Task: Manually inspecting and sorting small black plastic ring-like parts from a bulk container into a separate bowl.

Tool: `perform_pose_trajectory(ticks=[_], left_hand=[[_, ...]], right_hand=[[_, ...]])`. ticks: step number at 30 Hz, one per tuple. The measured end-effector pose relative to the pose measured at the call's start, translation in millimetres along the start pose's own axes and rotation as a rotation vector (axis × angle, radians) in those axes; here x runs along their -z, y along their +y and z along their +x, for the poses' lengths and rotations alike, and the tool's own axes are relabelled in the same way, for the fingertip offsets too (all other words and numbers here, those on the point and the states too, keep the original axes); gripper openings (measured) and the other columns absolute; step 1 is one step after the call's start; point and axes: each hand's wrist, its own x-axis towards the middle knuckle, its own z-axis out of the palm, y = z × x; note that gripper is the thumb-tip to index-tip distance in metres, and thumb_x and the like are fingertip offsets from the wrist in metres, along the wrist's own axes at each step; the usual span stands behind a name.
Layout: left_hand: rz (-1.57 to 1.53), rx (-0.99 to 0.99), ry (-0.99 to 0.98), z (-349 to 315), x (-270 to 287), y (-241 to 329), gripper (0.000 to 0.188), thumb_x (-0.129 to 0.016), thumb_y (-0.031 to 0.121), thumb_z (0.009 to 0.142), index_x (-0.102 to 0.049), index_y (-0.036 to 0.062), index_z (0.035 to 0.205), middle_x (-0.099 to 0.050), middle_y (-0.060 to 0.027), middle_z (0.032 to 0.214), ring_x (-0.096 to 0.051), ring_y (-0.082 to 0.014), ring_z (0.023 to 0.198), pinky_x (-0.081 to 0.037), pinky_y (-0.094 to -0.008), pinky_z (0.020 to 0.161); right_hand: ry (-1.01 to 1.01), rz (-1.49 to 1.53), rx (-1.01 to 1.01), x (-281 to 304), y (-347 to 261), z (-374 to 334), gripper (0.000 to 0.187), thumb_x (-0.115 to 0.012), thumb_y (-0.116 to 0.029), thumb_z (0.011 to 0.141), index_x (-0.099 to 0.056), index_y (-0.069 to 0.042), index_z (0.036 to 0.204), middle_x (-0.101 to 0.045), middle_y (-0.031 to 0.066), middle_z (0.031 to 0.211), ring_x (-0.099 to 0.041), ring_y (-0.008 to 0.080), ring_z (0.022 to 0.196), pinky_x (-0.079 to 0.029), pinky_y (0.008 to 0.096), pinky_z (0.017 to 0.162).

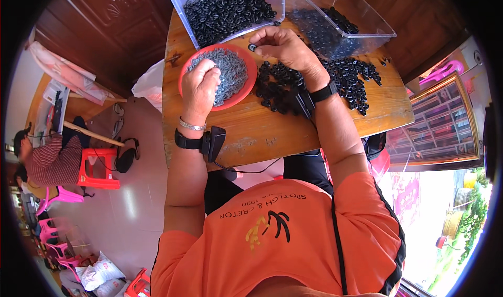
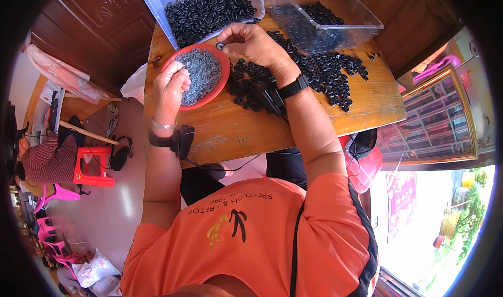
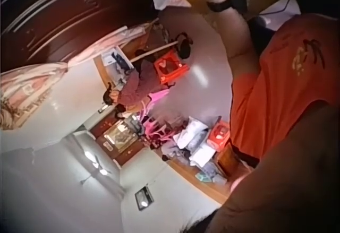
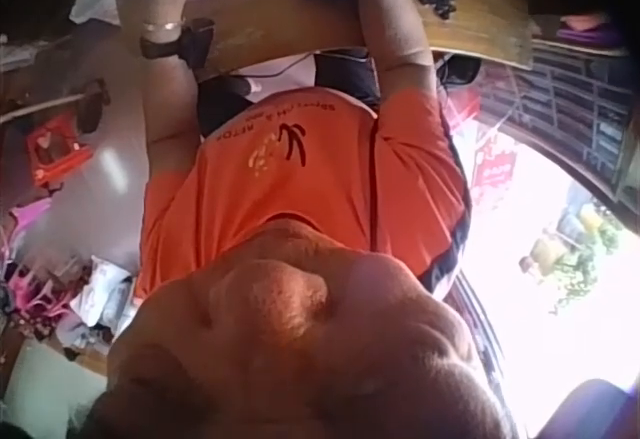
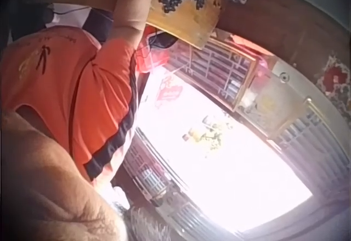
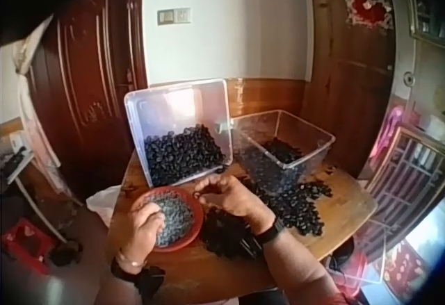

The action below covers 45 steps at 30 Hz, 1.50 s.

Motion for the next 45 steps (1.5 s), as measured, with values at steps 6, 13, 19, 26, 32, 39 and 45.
perform_pose_trajectory(ticks=[6,13,19,26,32,39,45], left_hand=[[0.0,-0.048,-0.009,0,-5,2,0.013,-0.052,0.01,0.085,-0.055,0.0016,0.076,-0.052,-0.0006,0.057,-0.048,-0.007,0.052,-0.039,-0.0235,0.049],[0.036,-0.095,0.003,-1,-4,-1,0.01,-0.054,0.008,0.084,-0.054,0.001,0.076,-0.05,-0.0011,0.056,-0.046,-0.0074,0.051,-0.038,-0.0248,0.048],[0.029,-0.113,0.008,-3,-5,3,0.01,-0.054,0.007,0.084,-0.053,0.0005,0.076,-0.049,-0.0019,0.056,-0.045,-0.0084,0.051,-0.038,-0.0258,0.049],[0.048,-0.127,0.001,-2,-5,5,0.009,-0.054,0.006,0.083,-0.053,0.0003,0.077,-0.048,-0.0033,0.056,-0.045,-0.0097,0.051,-0.038,-0.0275,0.049],[0.079,-0.134,-0.015,0,-7,0,0.009,-0.054,0.006,0.082,-0.053,0.0003,0.076,-0.047,-0.0052,0.055,-0.045,-0.012,0.05,-0.038,-0.0286,0.049],[0.069,-0.109,-0.028,-1,-8,2,0.012,-0.053,0.006,0.082,-0.051,0.0012,0.072,-0.047,-0.0055,0.053,-0.045,-0.0128,0.048,-0.038,-0.0294,0.048],[0.061,-0.104,-0.028,-1,-8,-1,0.014,-0.053,0.008,0.083,-0.05,0.0017,0.071,-0.048,-0.0058,0.053,-0.046,-0.0132,0.048,-0.038,-0.0295,0.048]], right_hand=[[-0.034,0.108,0.065,-24,-15,-3,0.023,-0.064,0.002,0.083,-0.061,-0.003,0.105,-0.062,-0.0008,0.091,-0.058,0.007,0.081,-0.05,0.0228,0.074],[-0.078,0.428,-0.013,-36,-13,-5,0.026,-0.063,-0.002,0.085,-0.061,-0.003,0.111,-0.063,0.0024,0.089,-0.061,0.0107,0.077,-0.051,0.0252,0.072],[-0.134,0.634,-0.059,-39,-4,-6,0.028,-0.062,-0.002,0.085,-0.06,-0.003,0.113,-0.065,0.0052,0.09,-0.062,0.0128,0.076,-0.052,0.0263,0.074],[-0.14,0.705,-0.104,-40,0,-3,0.027,-0.062,-0.003,0.085,-0.06,-0.002,0.112,-0.065,0.0051,0.088,-0.062,0.0128,0.075,-0.051,0.0259,0.073],[-0.066,0.398,0.001,-50,-10,-3,0.022,-0.063,-0.003,0.085,-0.063,-0.001,0.107,-0.064,0.0035,0.083,-0.06,0.0106,0.073,-0.051,0.0247,0.072],[-0.022,0.196,0.025,-49,-13,-4,0.022,-0.061,0.005,0.084,-0.064,0.001,0.106,-0.066,0.0042,0.093,-0.061,0.0087,0.082,-0.051,0.0231,0.076],[0.0,0.194,0.059,-57,-12,-4,0.022,-0.064,0.004,0.082,-0.065,0.0,0.104,-0.066,0.0028,0.092,-0.06,0.0077,0.082,-0.05,0.0222,0.075]])
